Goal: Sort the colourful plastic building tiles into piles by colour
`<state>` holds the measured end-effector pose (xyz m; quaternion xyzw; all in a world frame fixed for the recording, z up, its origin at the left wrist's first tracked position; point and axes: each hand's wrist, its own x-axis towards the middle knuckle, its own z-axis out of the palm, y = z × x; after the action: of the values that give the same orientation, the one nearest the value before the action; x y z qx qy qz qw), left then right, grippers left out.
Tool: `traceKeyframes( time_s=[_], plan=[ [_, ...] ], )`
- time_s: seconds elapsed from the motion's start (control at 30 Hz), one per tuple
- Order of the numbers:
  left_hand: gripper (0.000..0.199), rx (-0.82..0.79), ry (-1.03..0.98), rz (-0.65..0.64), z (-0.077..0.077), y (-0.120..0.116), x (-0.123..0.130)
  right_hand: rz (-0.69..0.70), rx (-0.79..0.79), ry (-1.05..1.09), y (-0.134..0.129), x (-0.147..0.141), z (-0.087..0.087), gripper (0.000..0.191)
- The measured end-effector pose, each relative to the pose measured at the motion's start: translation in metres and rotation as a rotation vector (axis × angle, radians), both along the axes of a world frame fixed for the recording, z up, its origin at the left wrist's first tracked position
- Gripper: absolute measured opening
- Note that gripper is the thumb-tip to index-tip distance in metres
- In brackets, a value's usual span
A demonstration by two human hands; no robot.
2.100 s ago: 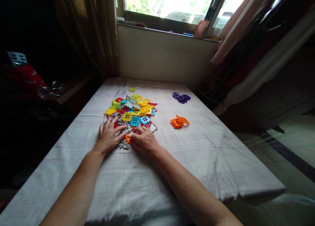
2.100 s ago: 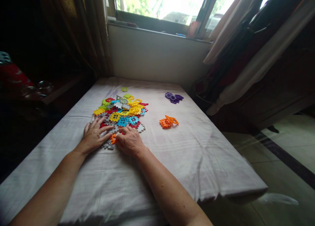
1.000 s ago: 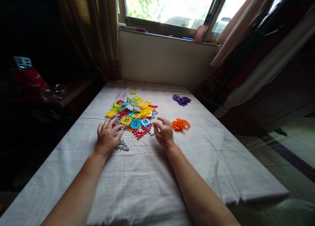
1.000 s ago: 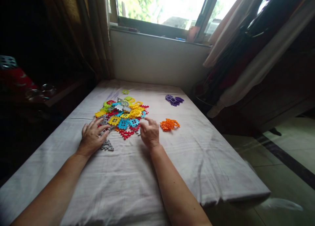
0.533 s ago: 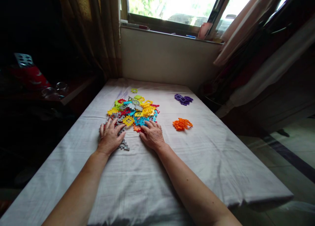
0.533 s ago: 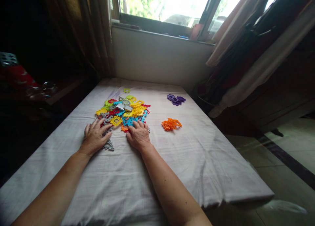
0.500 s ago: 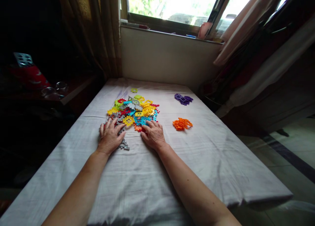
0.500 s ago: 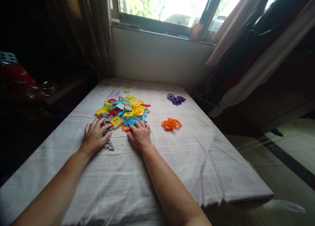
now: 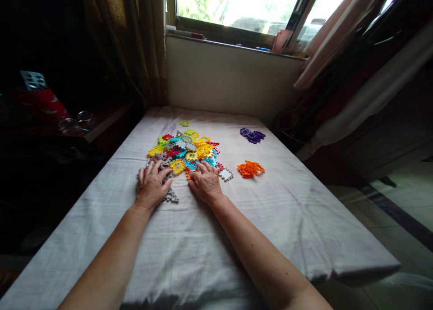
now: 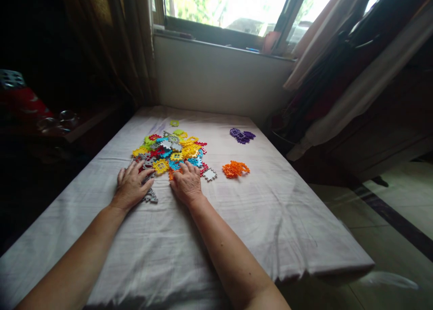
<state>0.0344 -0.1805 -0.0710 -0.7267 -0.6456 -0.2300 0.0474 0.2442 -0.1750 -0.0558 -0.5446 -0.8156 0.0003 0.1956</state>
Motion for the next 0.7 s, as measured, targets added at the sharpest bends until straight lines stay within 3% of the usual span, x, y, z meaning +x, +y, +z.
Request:
traceKeyframes(
  time_s=[0.23,0.37,0.7],
  plan=[
    [0.037,0.05,-0.044,-0.022,0.003,0.0,0.001,0.202,0.194,0.131,-0.002,0.012,-0.009,0.018],
    [0.043,0.108,-0.061,-0.132,0.003,-0.002,0.007,0.141,0.289,0.338,0.002,0.017,-0.005,0.024],
    [0.038,0.071,-0.031,-0.256,0.004,-0.007,0.028,-0.056,0.016,0.653,0.008,0.017,-0.011,0.035]
  ],
)
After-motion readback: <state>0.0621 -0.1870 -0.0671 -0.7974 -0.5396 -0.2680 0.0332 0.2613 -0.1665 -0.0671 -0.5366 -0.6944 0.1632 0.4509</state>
